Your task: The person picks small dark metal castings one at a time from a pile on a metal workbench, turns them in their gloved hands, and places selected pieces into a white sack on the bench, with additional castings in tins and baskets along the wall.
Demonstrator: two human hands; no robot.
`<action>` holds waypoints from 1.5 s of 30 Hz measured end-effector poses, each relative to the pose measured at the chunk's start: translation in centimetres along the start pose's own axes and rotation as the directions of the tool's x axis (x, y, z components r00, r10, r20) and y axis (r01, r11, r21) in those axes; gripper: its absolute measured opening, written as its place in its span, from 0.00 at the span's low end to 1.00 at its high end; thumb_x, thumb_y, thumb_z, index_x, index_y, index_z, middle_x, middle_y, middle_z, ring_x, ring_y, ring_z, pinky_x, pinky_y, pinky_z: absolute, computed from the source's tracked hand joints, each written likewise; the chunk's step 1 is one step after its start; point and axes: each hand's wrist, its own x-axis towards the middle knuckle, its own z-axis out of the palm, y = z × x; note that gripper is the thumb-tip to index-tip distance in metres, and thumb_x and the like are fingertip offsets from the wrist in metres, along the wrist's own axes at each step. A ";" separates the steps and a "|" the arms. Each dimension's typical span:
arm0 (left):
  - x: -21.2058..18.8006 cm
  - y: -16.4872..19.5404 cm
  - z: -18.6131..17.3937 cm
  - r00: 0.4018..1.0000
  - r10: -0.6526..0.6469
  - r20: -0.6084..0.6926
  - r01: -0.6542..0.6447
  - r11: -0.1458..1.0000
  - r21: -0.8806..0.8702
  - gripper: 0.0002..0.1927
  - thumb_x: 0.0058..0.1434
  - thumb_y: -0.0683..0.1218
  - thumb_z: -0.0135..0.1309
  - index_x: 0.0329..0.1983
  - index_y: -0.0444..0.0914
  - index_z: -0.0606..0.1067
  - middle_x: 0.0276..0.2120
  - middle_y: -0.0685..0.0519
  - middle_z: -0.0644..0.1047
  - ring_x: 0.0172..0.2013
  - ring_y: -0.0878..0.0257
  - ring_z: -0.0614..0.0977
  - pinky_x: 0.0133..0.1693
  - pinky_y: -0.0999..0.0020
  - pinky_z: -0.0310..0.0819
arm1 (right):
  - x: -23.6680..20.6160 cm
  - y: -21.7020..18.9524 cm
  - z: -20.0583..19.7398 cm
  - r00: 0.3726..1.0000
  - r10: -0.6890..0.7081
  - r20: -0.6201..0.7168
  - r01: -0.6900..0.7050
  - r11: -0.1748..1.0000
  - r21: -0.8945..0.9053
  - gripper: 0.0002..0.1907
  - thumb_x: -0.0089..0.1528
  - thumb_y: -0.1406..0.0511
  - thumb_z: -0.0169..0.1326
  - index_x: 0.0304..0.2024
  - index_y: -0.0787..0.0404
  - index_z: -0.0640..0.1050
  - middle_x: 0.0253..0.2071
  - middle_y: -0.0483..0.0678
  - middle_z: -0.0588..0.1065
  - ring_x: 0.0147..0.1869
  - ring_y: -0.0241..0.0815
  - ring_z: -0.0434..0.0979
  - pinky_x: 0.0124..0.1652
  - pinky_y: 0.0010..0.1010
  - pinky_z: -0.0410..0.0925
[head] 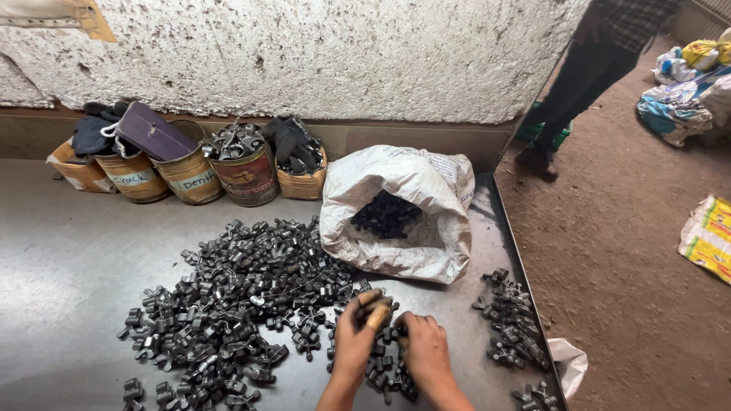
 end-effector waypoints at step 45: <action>-6.9 -5.6 -0.1 0.776 -0.513 0.367 0.630 0.624 -0.462 0.29 0.67 0.57 0.48 0.58 0.27 0.72 0.44 0.36 0.82 0.40 0.46 0.86 0.41 0.49 0.85 | -5.8 8.5 0.5 0.826 0.244 0.508 -0.416 -0.343 0.842 0.24 0.58 0.59 0.59 0.50 0.70 0.78 0.38 0.56 0.82 0.34 0.47 0.84 0.30 0.36 0.77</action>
